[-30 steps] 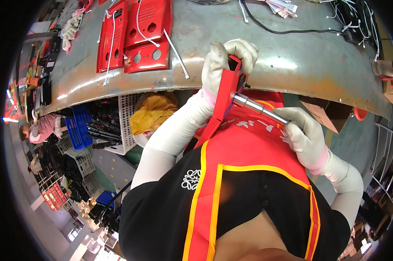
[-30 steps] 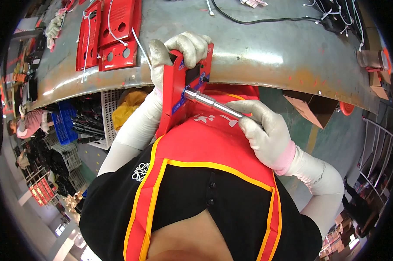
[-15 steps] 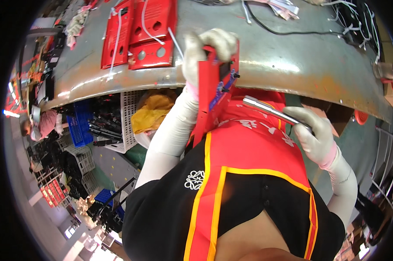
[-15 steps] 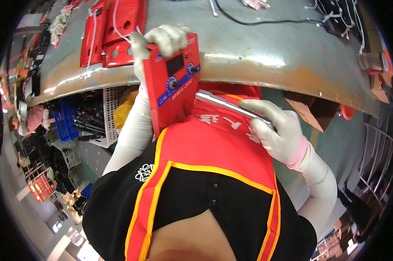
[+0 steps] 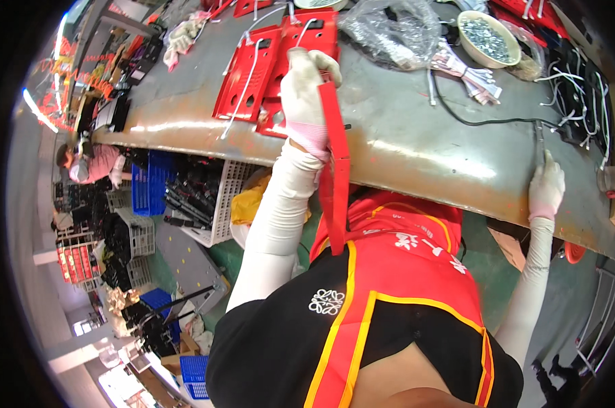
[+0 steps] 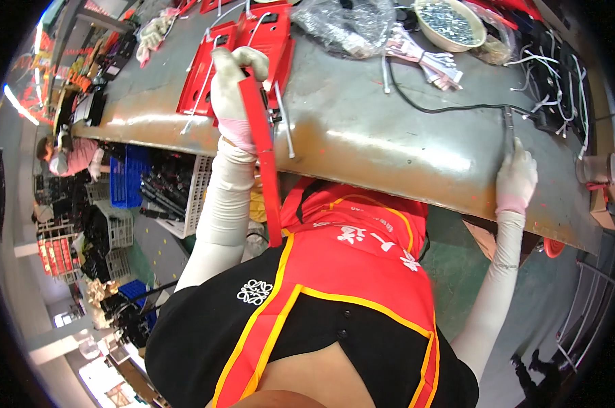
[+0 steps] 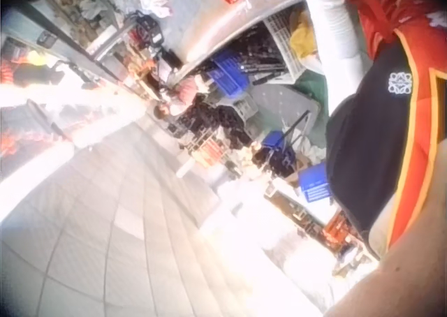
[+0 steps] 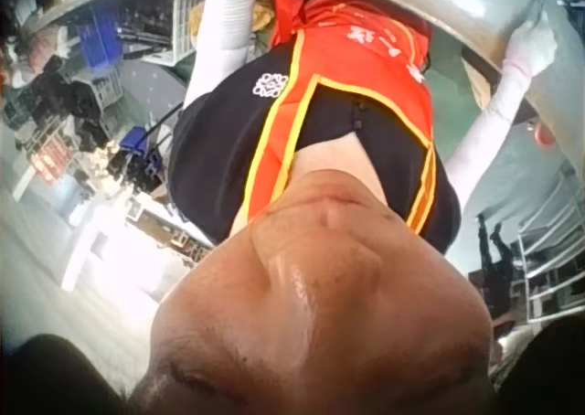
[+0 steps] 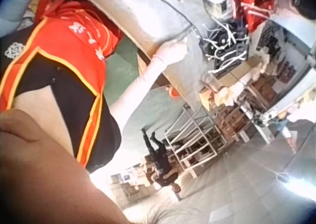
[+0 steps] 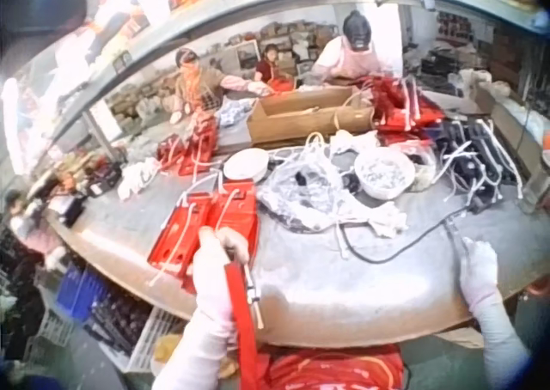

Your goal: Assembling internal components into the metal casing of an electronic welding machine.

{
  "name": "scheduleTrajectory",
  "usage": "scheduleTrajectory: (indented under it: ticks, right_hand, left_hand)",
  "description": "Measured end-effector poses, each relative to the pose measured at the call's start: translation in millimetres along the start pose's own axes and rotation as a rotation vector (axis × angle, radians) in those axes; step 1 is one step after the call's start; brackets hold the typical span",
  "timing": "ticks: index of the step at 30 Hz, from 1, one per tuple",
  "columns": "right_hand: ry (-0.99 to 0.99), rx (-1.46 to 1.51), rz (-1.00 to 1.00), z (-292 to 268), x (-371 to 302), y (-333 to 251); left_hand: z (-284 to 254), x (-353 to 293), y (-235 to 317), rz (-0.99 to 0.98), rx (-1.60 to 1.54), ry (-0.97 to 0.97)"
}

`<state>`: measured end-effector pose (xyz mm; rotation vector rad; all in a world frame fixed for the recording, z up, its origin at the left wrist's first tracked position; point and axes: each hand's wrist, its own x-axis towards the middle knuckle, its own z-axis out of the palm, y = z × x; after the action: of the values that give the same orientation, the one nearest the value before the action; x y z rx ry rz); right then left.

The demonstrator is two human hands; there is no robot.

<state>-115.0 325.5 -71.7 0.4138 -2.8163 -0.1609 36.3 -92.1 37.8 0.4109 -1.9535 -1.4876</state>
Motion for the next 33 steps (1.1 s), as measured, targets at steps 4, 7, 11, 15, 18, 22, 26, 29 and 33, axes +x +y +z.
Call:
scheduleTrajectory:
  ticks: [4,7,11,15,18,22,26,29,33]
  right_hand:
    - [0.390,0.321,-0.223,-29,-5,-73]
    - [-0.561,1.534,0.066,-57,-3,-156]
    - [-0.609,1.420,-0.065,-34,26,-221]
    - [-0.531,1.336,-0.137,-18,29,-229]
    - [-0.528,1.371,-0.134,-10,27,-230]
    - [-0.474,1.319,-0.151,-18,26,-231]
    - [-0.470,1.327,-0.146,-21,23,-232]
    - [-0.417,1.303,-0.166,-19,22,-232]
    - [-0.423,1.305,-0.183,-24,23,-230]
  left_hand:
    - [43,27,-47,0.675,0.845,-0.047]
    - [83,37,-61,0.276,1.045,-0.331]
    - [103,50,-92,0.164,1.080,-0.539]
    - [70,47,-96,0.342,0.388,-0.209]
    - [46,6,-79,0.429,0.794,-0.258]
    - [56,-27,-87,0.541,0.980,-0.228]
    - [56,-19,-93,0.585,0.994,-0.323]
    - [55,-14,-94,0.589,0.965,-0.356]
    - [50,-8,-93,0.602,0.937,-0.369]
